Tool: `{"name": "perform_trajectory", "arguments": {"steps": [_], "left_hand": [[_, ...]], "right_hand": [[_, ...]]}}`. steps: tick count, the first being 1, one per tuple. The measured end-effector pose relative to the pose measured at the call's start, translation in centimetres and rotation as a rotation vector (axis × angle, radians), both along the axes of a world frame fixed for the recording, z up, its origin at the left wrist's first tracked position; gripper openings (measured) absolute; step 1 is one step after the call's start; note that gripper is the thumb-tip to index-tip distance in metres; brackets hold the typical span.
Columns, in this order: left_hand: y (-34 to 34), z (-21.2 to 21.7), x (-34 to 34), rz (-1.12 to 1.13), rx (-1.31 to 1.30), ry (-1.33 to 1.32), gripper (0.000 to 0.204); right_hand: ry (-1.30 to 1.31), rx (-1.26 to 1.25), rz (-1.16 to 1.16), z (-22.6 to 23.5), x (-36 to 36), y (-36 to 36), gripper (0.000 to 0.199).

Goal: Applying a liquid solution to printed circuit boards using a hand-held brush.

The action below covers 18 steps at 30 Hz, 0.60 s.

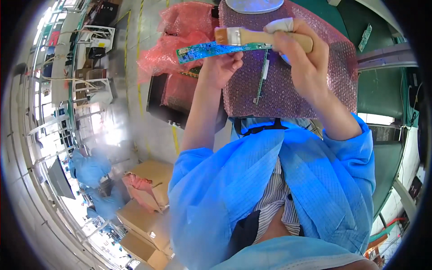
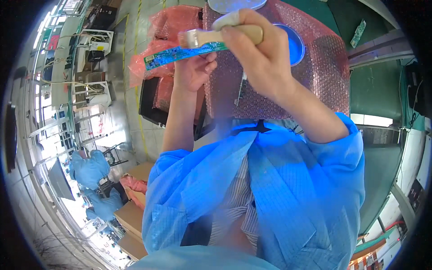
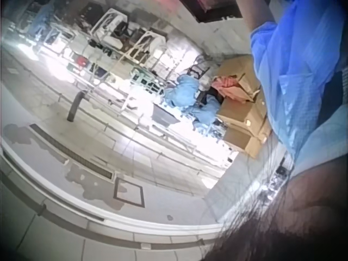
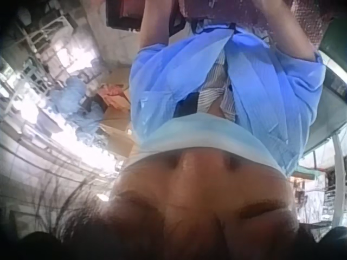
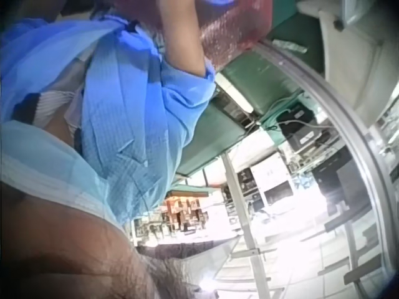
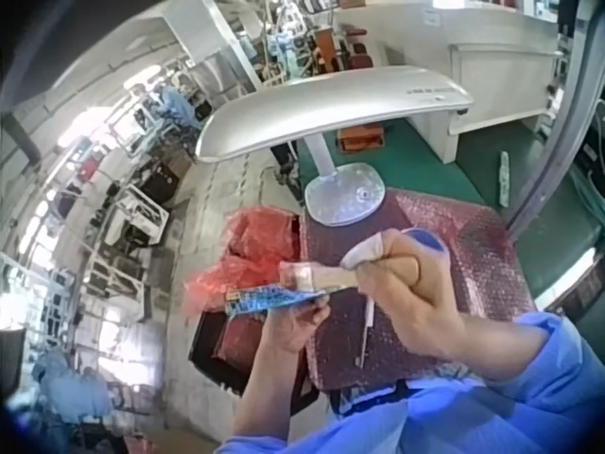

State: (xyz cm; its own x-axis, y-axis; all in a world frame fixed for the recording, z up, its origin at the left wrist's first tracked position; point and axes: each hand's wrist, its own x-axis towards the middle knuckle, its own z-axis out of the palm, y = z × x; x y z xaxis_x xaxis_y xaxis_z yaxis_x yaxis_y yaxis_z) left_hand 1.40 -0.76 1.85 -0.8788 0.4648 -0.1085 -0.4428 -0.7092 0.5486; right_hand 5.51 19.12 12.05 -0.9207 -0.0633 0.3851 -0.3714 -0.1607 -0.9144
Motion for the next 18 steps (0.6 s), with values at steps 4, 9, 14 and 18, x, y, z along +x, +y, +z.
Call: {"name": "perform_trajectory", "arguments": {"steps": [4, 9, 14, 18], "left_hand": [[0.1, 0.1, 0.3, 0.017, -0.019, -0.001, 0.043], [0.4, -1.8, 0.4, 0.036, 0.03, 0.037, 0.046], [0.2, -2.0, 0.8, 0.072, 0.015, -0.024, 0.043], [0.2, -0.4, 1.2, 0.038, -0.143, 0.292, 0.044]], "right_hand": [[0.395, 0.165, 0.12, 1.5, -0.3, 0.1, 0.015], [0.789, 0.373, 0.255, 1.8, -1.0, -0.8, 0.023], [0.821, 0.451, 0.301, 2.2, -1.4, -0.9, 0.019], [0.804, 0.514, 0.309, 2.5, -1.7, -0.3, 0.015]]}}
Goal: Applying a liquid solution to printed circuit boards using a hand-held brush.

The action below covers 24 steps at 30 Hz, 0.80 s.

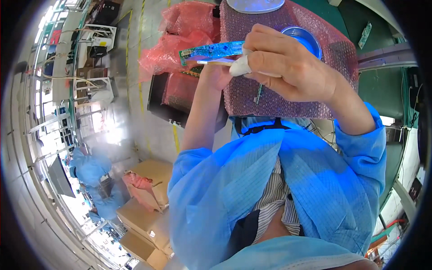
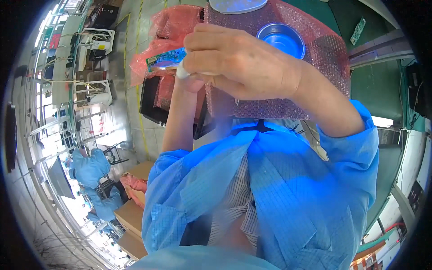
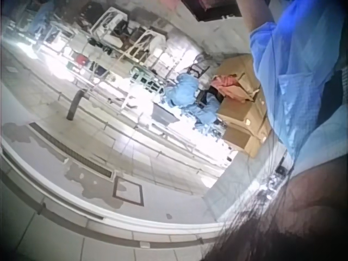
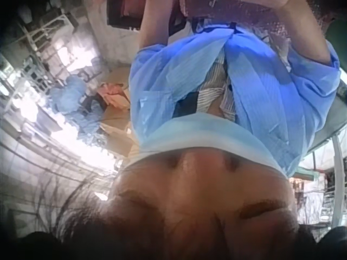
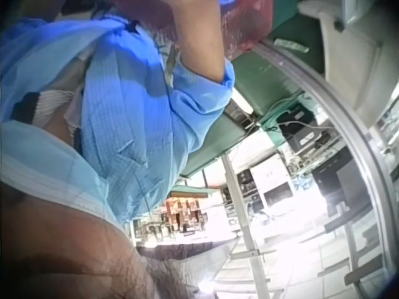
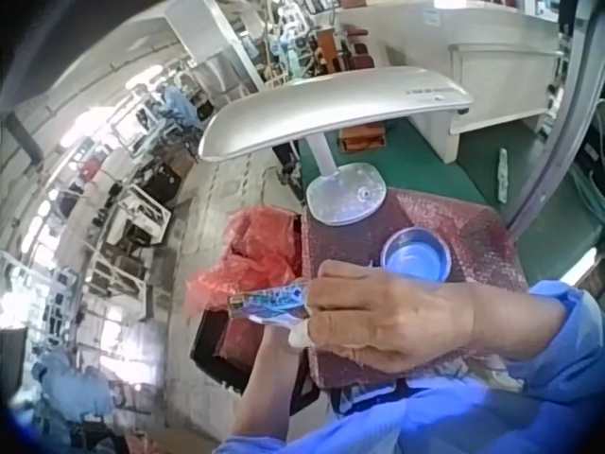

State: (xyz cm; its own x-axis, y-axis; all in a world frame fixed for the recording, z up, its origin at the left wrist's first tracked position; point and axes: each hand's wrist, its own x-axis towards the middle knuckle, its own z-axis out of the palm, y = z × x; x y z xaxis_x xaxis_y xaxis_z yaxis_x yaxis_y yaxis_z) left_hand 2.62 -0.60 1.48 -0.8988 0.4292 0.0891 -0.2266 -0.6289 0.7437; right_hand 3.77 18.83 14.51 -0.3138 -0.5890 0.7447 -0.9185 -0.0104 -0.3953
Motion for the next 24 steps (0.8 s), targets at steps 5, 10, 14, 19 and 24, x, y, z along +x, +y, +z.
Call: {"name": "perform_trajectory", "arguments": {"steps": [5, 10, 14, 19, 24], "left_hand": [[-0.5, 0.6, -0.2, -0.04, 0.14, -0.218, 0.039], [-1.1, 0.2, -0.5, -0.063, 0.149, -0.247, 0.034], [-1.1, -0.1, -0.6, -0.072, 0.192, -0.221, 0.033], [-0.2, 0.7, -0.6, -0.045, 0.172, -0.31, 0.03], [-0.5, 0.4, -0.6, -0.046, 0.2, -0.288, 0.031]], "right_hand": [[-0.039, 0.065, -0.032, -0.6, -0.5, 2.0, 0.018], [-0.181, 0.251, -0.152, -1.8, -0.9, 5.0, 0.015], [-0.097, 0.21, -0.253, -2.1, -0.8, 5.5, 0.015], [-0.571, -0.142, -0.184, -1.8, 1.1, 2.7, 0.015], [-0.665, 0.007, -0.288, -3.4, 0.4, 4.1, 0.016]]}}
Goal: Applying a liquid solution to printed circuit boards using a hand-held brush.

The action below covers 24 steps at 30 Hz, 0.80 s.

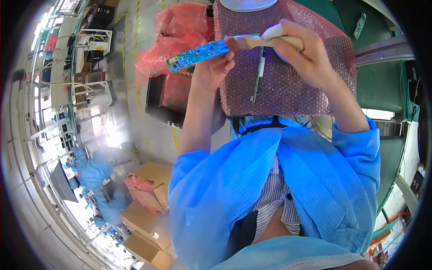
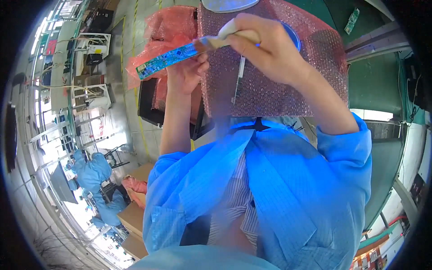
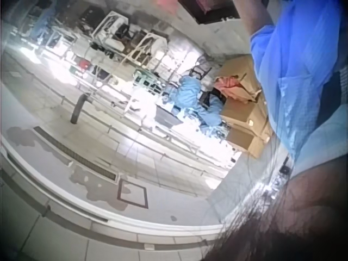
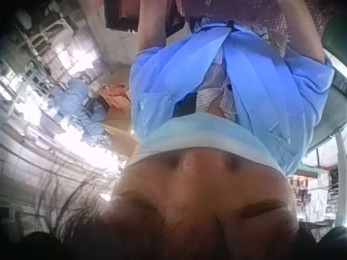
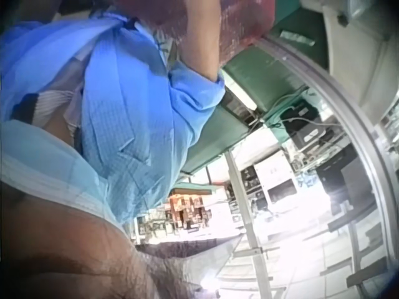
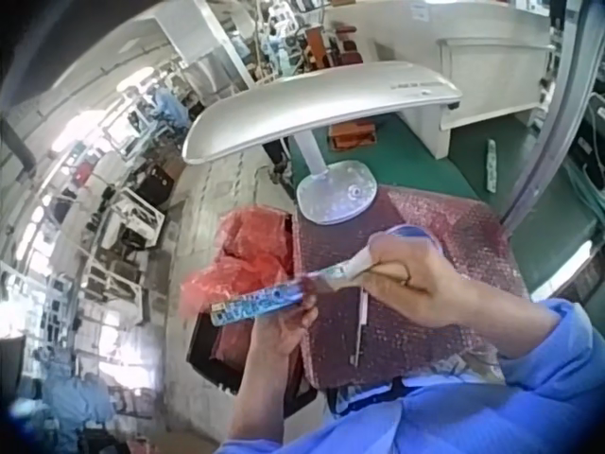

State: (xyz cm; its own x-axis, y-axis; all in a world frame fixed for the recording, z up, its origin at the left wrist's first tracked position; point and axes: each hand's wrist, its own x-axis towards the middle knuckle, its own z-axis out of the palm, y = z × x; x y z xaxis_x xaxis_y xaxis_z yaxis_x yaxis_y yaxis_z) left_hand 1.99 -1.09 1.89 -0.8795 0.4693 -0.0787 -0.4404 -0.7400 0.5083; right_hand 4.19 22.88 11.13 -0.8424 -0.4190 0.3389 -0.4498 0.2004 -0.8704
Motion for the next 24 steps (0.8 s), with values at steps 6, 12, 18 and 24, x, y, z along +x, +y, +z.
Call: {"name": "perform_trajectory", "arguments": {"steps": [6, 12, 18, 24], "left_hand": [[0.9, 0.4, 0.2, -0.005, 0.02, 0.048, 0.032], [-0.2, -0.5, 0.1, 0.086, -0.051, -0.006, 0.031], [0.3, -0.3, 0.0, 0.036, -0.072, -0.036, 0.035], [0.3, -0.6, 0.2, 0.093, 0.013, -0.025, 0.031]], "right_hand": [[-0.07, -0.43, -0.015, 0.7, 1.5, -2.9, 0.018], [-0.126, -0.218, -0.129, -1.8, 0.3, -1.0, 0.018], [-0.119, -0.437, -0.188, 0.3, 1.5, -3.5, 0.019], [-0.155, -0.478, -0.088, -0.6, 1.5, -4.1, 0.018]]}}
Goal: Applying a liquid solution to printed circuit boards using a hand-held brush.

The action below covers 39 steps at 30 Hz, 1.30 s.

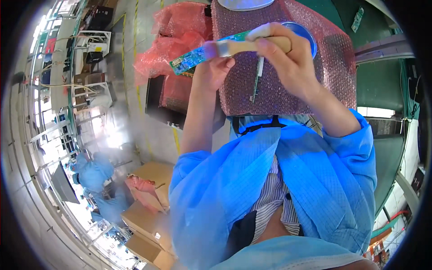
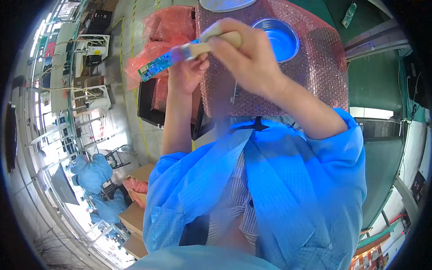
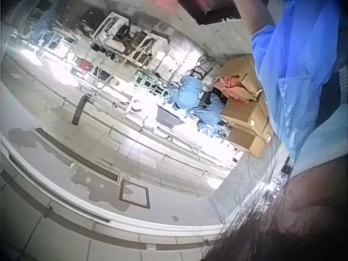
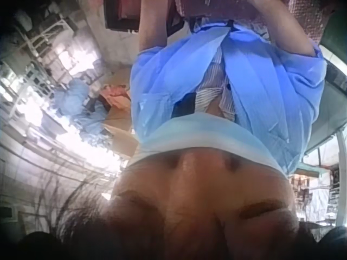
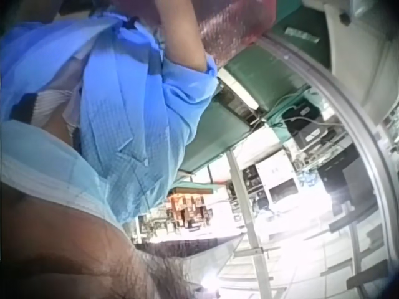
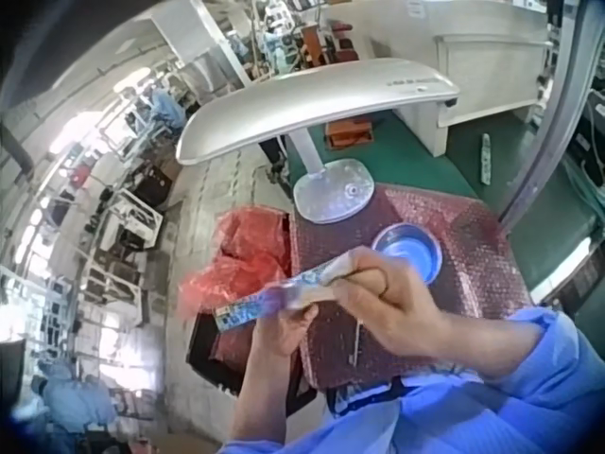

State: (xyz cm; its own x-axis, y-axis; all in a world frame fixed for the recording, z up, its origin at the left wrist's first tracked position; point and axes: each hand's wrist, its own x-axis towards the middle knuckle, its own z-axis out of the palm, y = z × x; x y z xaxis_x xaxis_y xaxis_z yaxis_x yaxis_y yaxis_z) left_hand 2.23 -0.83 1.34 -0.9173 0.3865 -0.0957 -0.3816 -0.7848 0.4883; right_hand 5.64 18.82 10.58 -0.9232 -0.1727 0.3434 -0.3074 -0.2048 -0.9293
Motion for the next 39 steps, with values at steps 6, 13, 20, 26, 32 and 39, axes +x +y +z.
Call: {"name": "perform_trajectory", "arguments": {"steps": [6, 13, 20, 26, 32, 39], "left_hand": [[-0.8, -0.3, 0.2, -0.021, -0.063, -0.019, 0.023], [-0.3, 0.4, 0.5, 0.039, -0.058, 0.034, 0.015], [0.6, 1.3, 1.2, 0.14, -0.113, 0.059, 0.015], [0.3, 1.1, 1.3, 0.109, -0.105, 0.168, 0.016], [0.3, 1.3, 1.5, 0.141, -0.102, 0.157, 0.016], [0.1, 1.1, 1.4, 0.123, -0.062, 0.181, 0.015]], "right_hand": [[-0.145, 0.166, -0.218, -2.7, -1.2, 3.7, 0.017], [-0.198, 0.055, -0.246, -3.2, -0.7, 2.7, 0.019], [-0.281, -0.114, -0.252, -3.2, -0.8, 2.0, 0.018], [-0.312, -0.172, -0.281, -3.4, -1.2, 1.9, 0.017], [-0.33, -0.178, -0.289, -3.1, -1.4, 2.3, 0.017], [-0.31, -0.242, -0.3, -3.7, -1.4, 2.5, 0.017]]}}
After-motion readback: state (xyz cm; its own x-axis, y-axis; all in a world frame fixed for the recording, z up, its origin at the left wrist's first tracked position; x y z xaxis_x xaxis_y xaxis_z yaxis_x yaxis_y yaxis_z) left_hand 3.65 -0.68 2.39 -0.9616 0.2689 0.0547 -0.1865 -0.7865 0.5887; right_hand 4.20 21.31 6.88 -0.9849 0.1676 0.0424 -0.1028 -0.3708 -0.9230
